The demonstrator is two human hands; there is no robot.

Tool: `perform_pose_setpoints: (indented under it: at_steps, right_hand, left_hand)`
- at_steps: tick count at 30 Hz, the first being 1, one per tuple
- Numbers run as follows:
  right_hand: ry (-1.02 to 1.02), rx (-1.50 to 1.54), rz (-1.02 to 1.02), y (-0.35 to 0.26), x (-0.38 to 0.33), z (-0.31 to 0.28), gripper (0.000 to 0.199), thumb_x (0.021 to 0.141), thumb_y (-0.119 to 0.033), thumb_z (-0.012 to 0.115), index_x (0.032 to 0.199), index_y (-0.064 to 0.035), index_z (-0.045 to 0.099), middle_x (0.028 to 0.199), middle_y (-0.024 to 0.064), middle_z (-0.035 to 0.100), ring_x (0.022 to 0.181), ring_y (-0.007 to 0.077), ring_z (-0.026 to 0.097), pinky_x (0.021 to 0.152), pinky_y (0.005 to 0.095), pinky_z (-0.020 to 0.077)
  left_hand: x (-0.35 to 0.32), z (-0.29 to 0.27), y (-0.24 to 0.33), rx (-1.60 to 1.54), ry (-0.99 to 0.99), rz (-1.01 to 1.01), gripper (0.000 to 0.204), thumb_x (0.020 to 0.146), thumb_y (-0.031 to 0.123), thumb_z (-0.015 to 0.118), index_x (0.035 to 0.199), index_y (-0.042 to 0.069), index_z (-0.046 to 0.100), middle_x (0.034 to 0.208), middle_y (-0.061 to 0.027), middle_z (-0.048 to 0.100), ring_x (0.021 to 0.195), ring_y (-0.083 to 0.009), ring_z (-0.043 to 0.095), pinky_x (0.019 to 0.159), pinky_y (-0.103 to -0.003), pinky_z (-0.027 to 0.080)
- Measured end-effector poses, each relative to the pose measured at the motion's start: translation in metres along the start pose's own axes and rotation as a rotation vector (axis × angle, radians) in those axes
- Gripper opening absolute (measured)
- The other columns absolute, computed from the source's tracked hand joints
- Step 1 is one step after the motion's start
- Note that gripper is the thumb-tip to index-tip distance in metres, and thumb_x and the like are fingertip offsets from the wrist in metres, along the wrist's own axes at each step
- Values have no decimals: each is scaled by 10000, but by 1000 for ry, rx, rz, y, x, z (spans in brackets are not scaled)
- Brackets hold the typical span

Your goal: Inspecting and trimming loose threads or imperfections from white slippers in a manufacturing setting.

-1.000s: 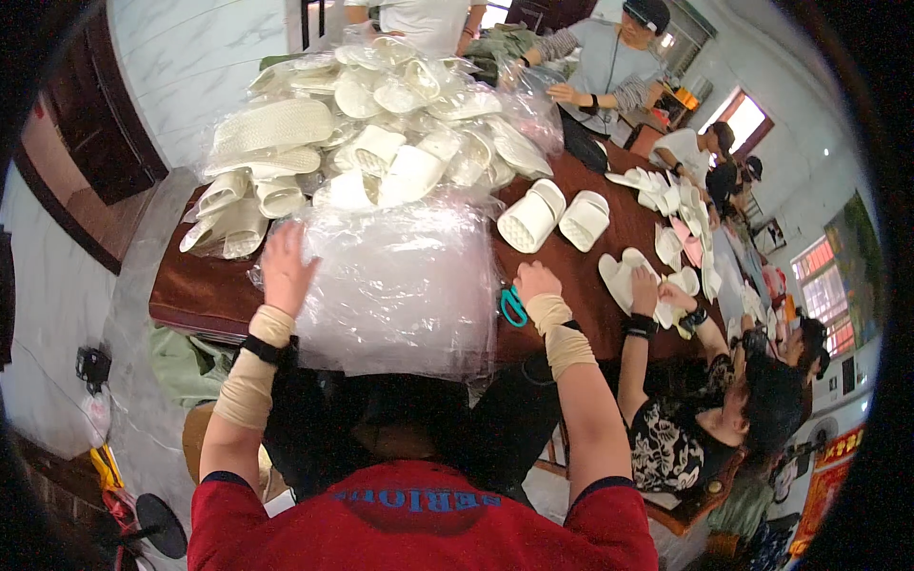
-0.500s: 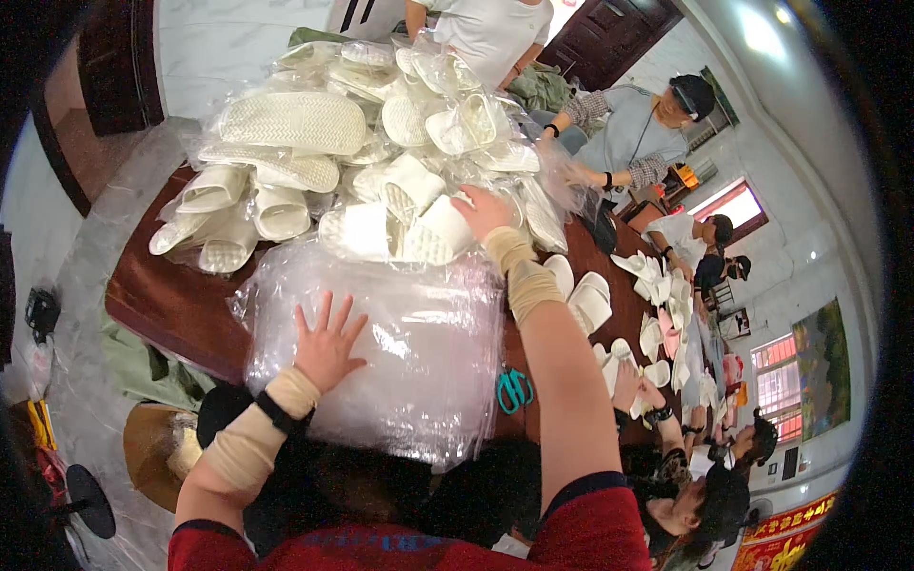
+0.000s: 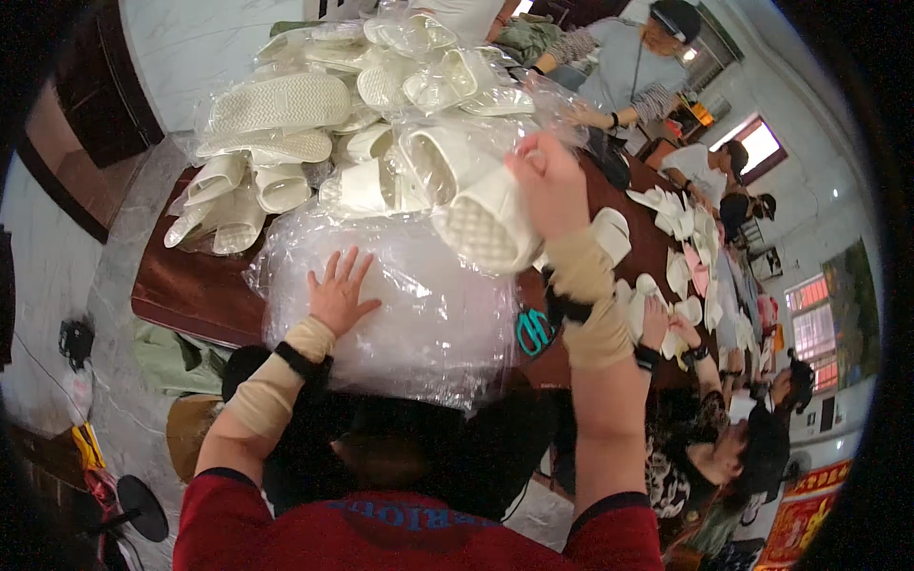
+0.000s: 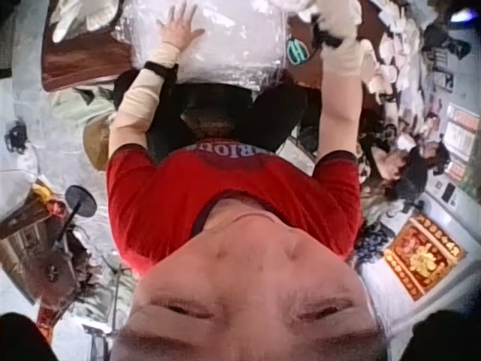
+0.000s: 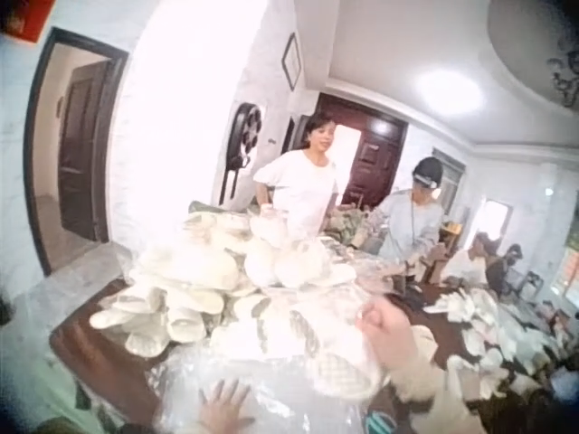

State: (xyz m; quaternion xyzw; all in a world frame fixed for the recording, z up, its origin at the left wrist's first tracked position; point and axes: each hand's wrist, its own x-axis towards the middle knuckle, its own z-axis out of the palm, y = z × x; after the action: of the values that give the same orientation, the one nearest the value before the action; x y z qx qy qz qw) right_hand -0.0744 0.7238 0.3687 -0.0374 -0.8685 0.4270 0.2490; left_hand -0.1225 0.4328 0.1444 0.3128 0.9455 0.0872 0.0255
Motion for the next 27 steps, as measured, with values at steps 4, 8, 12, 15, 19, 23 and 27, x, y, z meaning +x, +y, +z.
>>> perform_pose_setpoints:
  at_steps: [4,8,12,15,19,23,27]
  right_hand:
    - [332,-156,-30,-22,-110,75,171,885,-147,651,1005,-56,569,851,41,610,754,107,557,686,283,463]
    - [-158,75,398,-7,-157,128,263,907,-260,618,1095,-79,585,792,127,659,726,288,662,660,375,524]
    - [-5,251,445,41,-150,75,197,954,-175,536,1111,-70,588,789,91,653,578,150,620,460,285,493]
    - [-139,181,575,73,-149,50,199,920,-102,504,1083,-29,591,731,112,657,531,173,628,448,297,503]
    - [-708,253,828,90,-161,62,257,899,-46,473,1123,11,585,695,128,651,518,205,631,461,327,520]
    - [-587,-78,561,96,-166,84,394,895,-56,516,1286,-106,519,858,181,673,705,224,688,545,337,550]
    - [-273,456,514,115,-165,100,534,865,-15,565,1355,-172,424,998,183,661,773,238,681,638,337,560]
  left_hand:
    - [7,1,-11,-214,-4,15,752,836,387,674,1473,196,325,1548,-45,292,1402,-275,305,1024,-657,318]
    - [4,-30,-45,-838,230,-21,404,829,191,665,1187,10,618,1127,-191,671,1062,-305,642,904,-331,489]
    - [-10,-49,-73,-1002,387,-86,342,899,209,610,1170,1,627,1065,-125,701,962,-143,634,847,-283,487]
    - [-8,-55,-91,-1398,131,81,337,935,220,568,1170,-15,625,1028,-101,700,918,-133,620,832,-274,486]
    - [-6,-58,-113,-1979,-457,-269,537,983,394,508,1336,-10,475,1202,-126,620,1068,-214,611,916,-323,498]
    - [3,-54,-109,-1587,-442,-163,564,932,358,622,1329,-16,480,1120,-123,648,967,-201,640,826,-311,522]
    - [18,-43,-98,-1132,-307,-214,433,865,173,664,1240,-16,555,1044,-95,667,901,-167,638,750,-285,510]
